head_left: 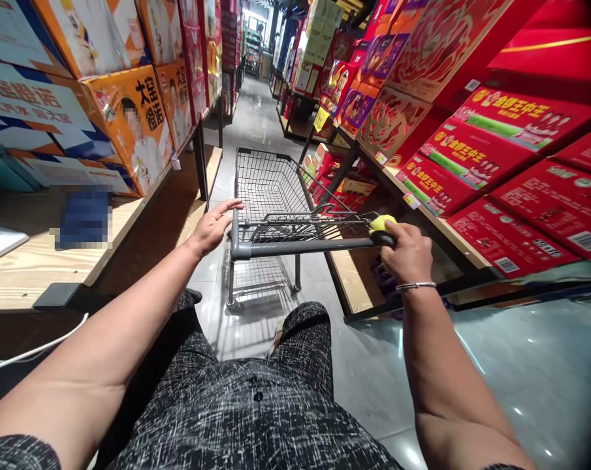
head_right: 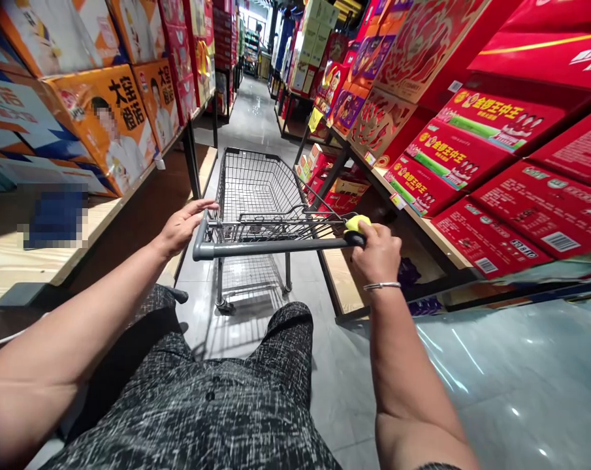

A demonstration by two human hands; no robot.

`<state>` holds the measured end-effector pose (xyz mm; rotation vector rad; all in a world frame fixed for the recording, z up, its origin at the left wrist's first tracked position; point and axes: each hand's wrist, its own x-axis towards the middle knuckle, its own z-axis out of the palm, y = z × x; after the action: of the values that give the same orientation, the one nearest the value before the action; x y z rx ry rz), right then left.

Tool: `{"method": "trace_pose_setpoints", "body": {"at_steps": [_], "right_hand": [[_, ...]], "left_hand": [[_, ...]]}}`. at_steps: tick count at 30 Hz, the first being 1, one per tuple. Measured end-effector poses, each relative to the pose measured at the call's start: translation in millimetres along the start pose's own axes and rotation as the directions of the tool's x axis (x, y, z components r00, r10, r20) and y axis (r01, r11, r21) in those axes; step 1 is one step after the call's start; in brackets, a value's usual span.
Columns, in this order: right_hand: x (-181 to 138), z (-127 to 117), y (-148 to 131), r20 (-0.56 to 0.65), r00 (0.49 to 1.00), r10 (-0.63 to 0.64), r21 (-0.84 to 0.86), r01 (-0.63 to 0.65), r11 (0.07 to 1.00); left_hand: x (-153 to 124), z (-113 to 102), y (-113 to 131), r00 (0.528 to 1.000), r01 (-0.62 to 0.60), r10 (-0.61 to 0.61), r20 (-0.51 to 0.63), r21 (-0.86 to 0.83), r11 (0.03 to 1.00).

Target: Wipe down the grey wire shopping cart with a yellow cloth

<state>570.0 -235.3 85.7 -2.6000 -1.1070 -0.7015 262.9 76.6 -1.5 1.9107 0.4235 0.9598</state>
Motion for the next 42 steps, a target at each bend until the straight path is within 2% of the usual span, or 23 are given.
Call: {"method": "trace_pose_setpoints", "body": {"at_steps": [3, 6, 9, 12, 14, 16, 17, 19, 21, 26, 29, 32, 36, 38, 40, 42], "right_hand": [[-26.0, -0.2, -49.9, -0.054, 0.99, -0.128, 0.066, 0.131, 0.989], [-56.1, -8.0, -119.8, -0.118, 0.941, -0.316, 0.215, 0.335, 0.917], [-73.3, -20.3, -183.3, -0.123, 0.863, -0.49, 0.348, 0.5, 0.793], [-70.2, -31.8, -220.2, -0.053, 0.787, -0.614, 0.441, 0.571, 0.693], [-60.2, -35.5, -223.2, -0.029, 0.74, -0.672, 0.471, 0.603, 0.644], [-47.8, -34.5, -208.6, -0.044, 0.726, -0.686, 0.462, 0.624, 0.63], [-41.7, -32.5, -195.6, -0.054, 0.74, -0.67, 0.444, 0.619, 0.648], [-30.3, -26.6, -160.8, -0.056, 0.801, -0.596, 0.387, 0.568, 0.727], [-20.5, -20.4, -119.0, -0.034, 0.87, -0.491, 0.31, 0.476, 0.823], [-4.2, -10.6, -22.2, 0.006, 0.985, -0.175, 0.095, 0.174, 0.98], [-3.7, -8.7, 3.0, -0.04, 0.999, -0.032, 0.085, 0.036, 0.996], [-15.9, -8.9, -9.9, -0.064, 0.997, -0.047, 0.105, 0.053, 0.993], [-47.3, -7.5, -72.4, -0.116, 0.977, -0.181, 0.201, 0.201, 0.959], [-60.5, -5.1, -109.4, -0.18, 0.943, -0.28, 0.304, 0.324, 0.896], [-66.8, -3.5, -140.8, -0.246, 0.897, -0.368, 0.39, 0.439, 0.809], [-65.5, -5.3, -160.9, -0.263, 0.857, -0.443, 0.443, 0.516, 0.734]], "left_hand": [[-14.6, 10.5, 38.4, 0.992, -0.127, 0.126, -0.019, -0.049, 0.991], [-23.6, 17.2, 62.5, 0.987, -0.161, 0.16, 0.029, 0.006, 0.987], [-26.3, 16.6, 67.3, 0.986, -0.142, 0.133, 0.1, 0.091, 0.986], [-26.0, 9.1, 61.4, 0.988, -0.111, 0.095, 0.123, 0.127, 0.986], [-23.8, 0.3, 56.0, 0.984, -0.138, 0.113, 0.141, 0.178, 0.974], [-19.6, -11.1, 51.0, 0.963, -0.216, 0.163, 0.216, 0.251, 0.944], [-17.1, -17.3, 48.9, 0.947, -0.253, 0.178, 0.267, 0.284, 0.925], [-12.4, -29.4, 45.7, 0.921, -0.293, 0.171, 0.351, 0.33, 0.898], [-9.6, -39.6, 44.0, 0.917, -0.284, 0.141, 0.374, 0.362, 0.888], [-9.3, -57.6, 41.7, 0.952, -0.244, 0.146, 0.268, 0.381, 0.892], [-10.2, -69.1, 38.6, 0.968, -0.237, 0.174, 0.182, 0.42, 0.876], [-14.1, -80.0, 38.6, 0.963, -0.246, 0.267, 0.029, 0.495, 0.834], [-23.8, -81.2, 49.7, 0.901, -0.194, 0.402, -0.162, 0.677, 0.71], [-28.2, -70.7, 59.0, 0.869, -0.12, 0.438, -0.23, 0.761, 0.638], [-31.7, -51.6, 69.5, 0.855, -0.053, 0.446, -0.266, 0.809, 0.585], [-35.2, -25.9, 79.3, 0.885, -0.041, 0.399, -0.238, 0.815, 0.578]]}}
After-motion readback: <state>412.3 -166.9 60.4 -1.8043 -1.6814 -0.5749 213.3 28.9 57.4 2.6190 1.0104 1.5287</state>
